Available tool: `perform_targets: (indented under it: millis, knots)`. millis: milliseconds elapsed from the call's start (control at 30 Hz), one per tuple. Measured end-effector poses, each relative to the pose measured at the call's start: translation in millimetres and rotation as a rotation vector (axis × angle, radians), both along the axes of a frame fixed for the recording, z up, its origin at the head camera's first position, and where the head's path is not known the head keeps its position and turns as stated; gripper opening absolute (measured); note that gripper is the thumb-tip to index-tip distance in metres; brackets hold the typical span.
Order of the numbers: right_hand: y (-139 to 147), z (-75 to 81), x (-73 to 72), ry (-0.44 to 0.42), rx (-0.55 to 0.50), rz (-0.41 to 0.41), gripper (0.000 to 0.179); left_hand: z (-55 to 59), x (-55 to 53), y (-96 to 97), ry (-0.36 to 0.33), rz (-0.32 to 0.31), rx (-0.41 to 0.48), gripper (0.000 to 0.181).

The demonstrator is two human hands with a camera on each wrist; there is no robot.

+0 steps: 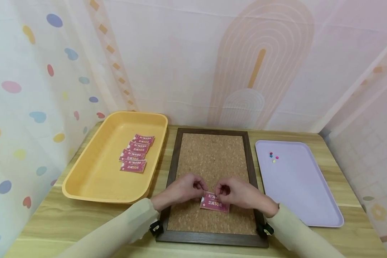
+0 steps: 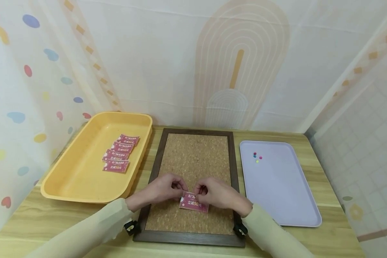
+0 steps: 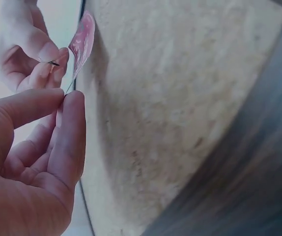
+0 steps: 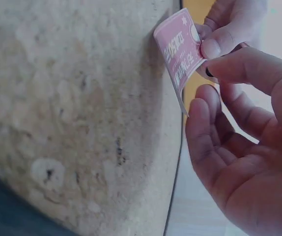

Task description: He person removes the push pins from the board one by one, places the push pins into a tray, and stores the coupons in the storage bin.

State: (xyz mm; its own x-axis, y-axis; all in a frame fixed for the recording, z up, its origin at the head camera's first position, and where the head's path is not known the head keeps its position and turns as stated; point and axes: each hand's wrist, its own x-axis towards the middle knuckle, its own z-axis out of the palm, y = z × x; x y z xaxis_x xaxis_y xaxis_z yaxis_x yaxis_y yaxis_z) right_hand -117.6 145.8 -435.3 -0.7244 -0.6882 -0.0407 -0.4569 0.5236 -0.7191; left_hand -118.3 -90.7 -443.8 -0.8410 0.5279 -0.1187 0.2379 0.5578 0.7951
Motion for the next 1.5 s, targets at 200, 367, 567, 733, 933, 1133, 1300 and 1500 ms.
perform_targets:
  millis: [200,367,567,733,933,1133,1300,1500]
  knots:
    - [6,4.2,4.4,0.043,-0.084,-0.042,0.017,6.1,0.9,-5.4,0.092,0.024,0.036,0.008]
    - [11,7.4,8.2,0.056,-0.133,-0.059,0.015,9.3,3.5,-11.3,0.104,0.086,0.083,0.008]
    - [16,8.2,13.0,0.083,-0.195,-0.065,0.02,13.7,7.2,-20.7,0.107,0.123,0.117,0.007]
    - [16,8.3,17.2,0.08,-0.234,-0.067,0.021,17.2,9.8,-31.0,0.097,0.142,0.133,0.004]
    - [17,9.4,21.1,0.071,-0.266,-0.078,0.02,19.5,13.4,-47.3,0.073,0.169,0.167,0.006]
    - [23,11.5,22.6,0.057,-0.275,-0.117,0.017,26.0,17.2,-62.5,0.077,0.248,0.166,0.006]
    - [30,12.2,21.2,0.067,-0.282,-0.15,0.017,31.5,21.1,-73.2,0.043,0.296,0.204,0.009]
    - [37,14.5,20.4,0.075,-0.285,-0.186,0.014,40.0,26.8,-88.9,0.041,0.327,0.223,0.014]
